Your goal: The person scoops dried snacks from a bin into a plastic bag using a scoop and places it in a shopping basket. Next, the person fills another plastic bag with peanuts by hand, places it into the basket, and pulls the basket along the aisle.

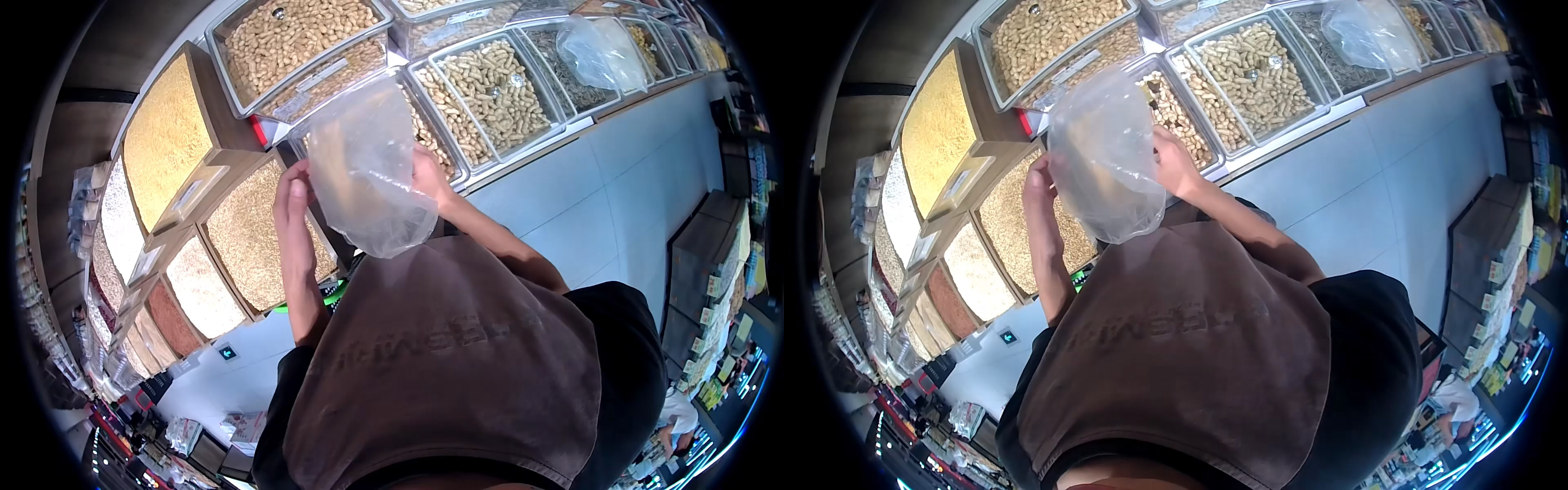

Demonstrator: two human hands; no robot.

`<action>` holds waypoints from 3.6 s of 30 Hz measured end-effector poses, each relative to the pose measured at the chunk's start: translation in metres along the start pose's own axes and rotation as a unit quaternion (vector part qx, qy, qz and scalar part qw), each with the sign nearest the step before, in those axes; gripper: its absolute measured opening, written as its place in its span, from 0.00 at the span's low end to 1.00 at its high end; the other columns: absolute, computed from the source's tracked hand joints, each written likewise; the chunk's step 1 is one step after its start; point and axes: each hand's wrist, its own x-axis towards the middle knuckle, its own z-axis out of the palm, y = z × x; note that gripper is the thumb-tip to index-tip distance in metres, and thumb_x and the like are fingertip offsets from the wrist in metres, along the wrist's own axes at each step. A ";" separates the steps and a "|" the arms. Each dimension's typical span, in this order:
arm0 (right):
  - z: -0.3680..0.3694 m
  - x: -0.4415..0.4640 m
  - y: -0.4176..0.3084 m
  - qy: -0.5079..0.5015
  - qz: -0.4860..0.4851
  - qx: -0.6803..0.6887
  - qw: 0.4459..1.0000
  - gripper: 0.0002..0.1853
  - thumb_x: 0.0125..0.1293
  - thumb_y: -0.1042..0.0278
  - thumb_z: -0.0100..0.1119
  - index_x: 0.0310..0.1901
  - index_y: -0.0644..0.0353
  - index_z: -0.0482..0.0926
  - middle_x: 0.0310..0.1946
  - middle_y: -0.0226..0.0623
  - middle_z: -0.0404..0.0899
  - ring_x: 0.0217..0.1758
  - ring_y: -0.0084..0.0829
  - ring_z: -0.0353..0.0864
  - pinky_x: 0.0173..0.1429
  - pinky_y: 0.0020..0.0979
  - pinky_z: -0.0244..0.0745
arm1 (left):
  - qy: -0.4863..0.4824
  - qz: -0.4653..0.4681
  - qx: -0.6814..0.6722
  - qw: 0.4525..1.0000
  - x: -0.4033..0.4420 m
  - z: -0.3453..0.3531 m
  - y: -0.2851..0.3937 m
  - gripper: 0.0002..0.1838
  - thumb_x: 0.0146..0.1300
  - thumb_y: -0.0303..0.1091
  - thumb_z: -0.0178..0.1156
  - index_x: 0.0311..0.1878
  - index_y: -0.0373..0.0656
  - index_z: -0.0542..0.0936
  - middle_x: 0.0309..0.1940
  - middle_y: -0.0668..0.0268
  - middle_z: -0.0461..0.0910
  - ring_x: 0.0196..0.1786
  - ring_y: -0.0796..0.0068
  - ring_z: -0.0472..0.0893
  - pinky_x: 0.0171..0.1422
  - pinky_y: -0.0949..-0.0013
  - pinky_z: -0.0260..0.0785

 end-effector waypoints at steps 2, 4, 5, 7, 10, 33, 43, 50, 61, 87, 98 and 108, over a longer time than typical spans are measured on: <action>0.003 -0.001 0.009 -0.004 0.001 -0.002 1.000 0.12 0.63 0.70 0.61 0.47 0.64 0.78 0.49 0.45 0.78 0.48 0.45 0.80 0.49 0.35 0.76 | -0.031 -0.008 0.060 0.998 -0.004 0.007 0.012 0.17 0.70 0.40 0.58 0.52 0.36 0.78 0.44 0.61 0.81 0.49 0.75 0.78 0.56 0.68 0.68; 0.003 -0.001 0.010 -0.007 0.003 -0.002 1.000 0.10 0.64 0.71 0.60 0.44 0.65 0.78 0.49 0.44 0.78 0.47 0.44 0.80 0.48 0.35 0.76 | -0.071 -0.067 0.133 0.986 -0.008 0.009 0.010 0.14 0.71 0.37 0.58 0.50 0.35 0.79 0.38 0.65 0.82 0.41 0.79 0.78 0.47 0.74 0.69; 0.001 -0.001 0.010 -0.002 -0.007 0.007 1.000 0.08 0.65 0.71 0.59 0.42 0.65 0.77 0.48 0.44 0.79 0.47 0.44 0.79 0.47 0.36 0.75 | -0.070 -0.067 0.135 0.986 -0.008 0.004 0.001 0.14 0.71 0.37 0.58 0.50 0.35 0.79 0.38 0.65 0.82 0.41 0.79 0.78 0.47 0.74 0.69; 0.003 0.004 0.012 0.004 -0.021 0.019 1.000 0.06 0.66 0.72 0.58 0.39 0.66 0.77 0.47 0.44 0.79 0.47 0.44 0.79 0.47 0.36 0.75 | -0.048 -0.092 0.128 0.986 -0.005 -0.004 0.000 0.10 0.71 0.34 0.57 0.42 0.37 0.80 0.31 0.69 0.81 0.33 0.80 0.76 0.40 0.75 0.67; 0.007 0.008 0.021 -0.002 0.040 0.014 0.999 0.12 0.67 0.66 0.59 0.42 0.68 0.79 0.47 0.46 0.78 0.48 0.41 0.80 0.51 0.36 0.75 | 0.087 -0.019 0.013 0.996 -0.009 -0.051 0.018 0.10 0.68 0.40 0.61 0.34 0.46 0.81 0.25 0.71 0.76 0.26 0.82 0.71 0.36 0.74 0.64; 0.049 0.041 0.070 -0.250 0.004 -0.410 0.877 0.45 0.53 0.37 0.65 0.65 0.61 0.65 0.60 0.54 0.65 0.72 0.58 0.57 0.69 0.54 0.58 | 0.074 0.025 0.120 0.990 0.027 -0.032 -0.041 0.16 0.72 0.38 0.55 0.30 0.37 0.79 0.22 0.72 0.74 0.29 0.85 0.69 0.35 0.76 0.61; 0.036 0.043 0.065 -0.369 0.082 -0.365 0.851 0.26 0.62 0.61 0.56 0.58 0.64 0.65 0.52 0.56 0.67 0.54 0.55 0.78 0.51 0.49 0.79 | 0.069 0.033 0.310 0.948 0.036 -0.010 -0.105 0.15 0.66 0.38 0.59 0.34 0.33 0.81 0.26 0.49 0.82 0.30 0.58 0.83 0.38 0.60 0.72; 0.043 0.028 0.082 -0.306 0.067 -0.355 0.881 0.30 0.56 0.52 0.61 0.56 0.60 0.66 0.52 0.53 0.66 0.60 0.52 0.70 0.57 0.49 0.73 | 0.076 0.007 0.337 0.939 0.030 -0.021 -0.100 0.16 0.65 0.39 0.60 0.33 0.33 0.80 0.25 0.49 0.80 0.29 0.57 0.82 0.37 0.61 0.71; 0.046 0.024 0.117 -0.297 -0.045 -0.533 0.791 0.28 0.62 0.69 0.52 0.66 0.56 0.68 0.65 0.47 0.63 0.61 0.45 0.68 0.62 0.46 0.65 | 0.149 0.008 0.263 0.953 -0.012 0.038 -0.084 0.13 0.65 0.35 0.60 0.35 0.31 0.79 0.30 0.49 0.80 0.30 0.58 0.81 0.37 0.61 0.73; 0.016 0.040 0.058 -0.440 -0.010 -0.054 0.897 0.25 0.70 0.59 0.54 0.64 0.61 0.67 0.57 0.46 0.75 0.59 0.41 0.76 0.58 0.41 0.78 | 0.272 0.052 0.070 0.958 -0.063 0.072 -0.046 0.15 0.70 0.37 0.60 0.40 0.32 0.83 0.28 0.67 0.81 0.31 0.83 0.75 0.37 0.76 0.66; 0.031 0.067 0.108 -0.385 0.040 -0.265 0.883 0.21 0.59 0.62 0.62 0.51 0.65 0.75 0.42 0.59 0.81 0.47 0.50 0.83 0.52 0.43 0.78 | 0.287 0.071 0.094 0.950 -0.075 0.063 -0.031 0.13 0.71 0.36 0.58 0.44 0.33 0.83 0.31 0.67 0.81 0.34 0.83 0.75 0.40 0.77 0.66; -0.010 0.089 0.104 -0.413 0.172 0.011 0.894 0.09 0.64 0.65 0.62 0.40 0.61 0.78 0.33 0.36 0.82 0.34 0.28 0.80 0.42 0.33 0.77 | 0.282 0.080 0.116 0.949 -0.067 0.067 -0.032 0.12 0.70 0.34 0.58 0.43 0.32 0.82 0.32 0.67 0.82 0.35 0.82 0.76 0.41 0.75 0.68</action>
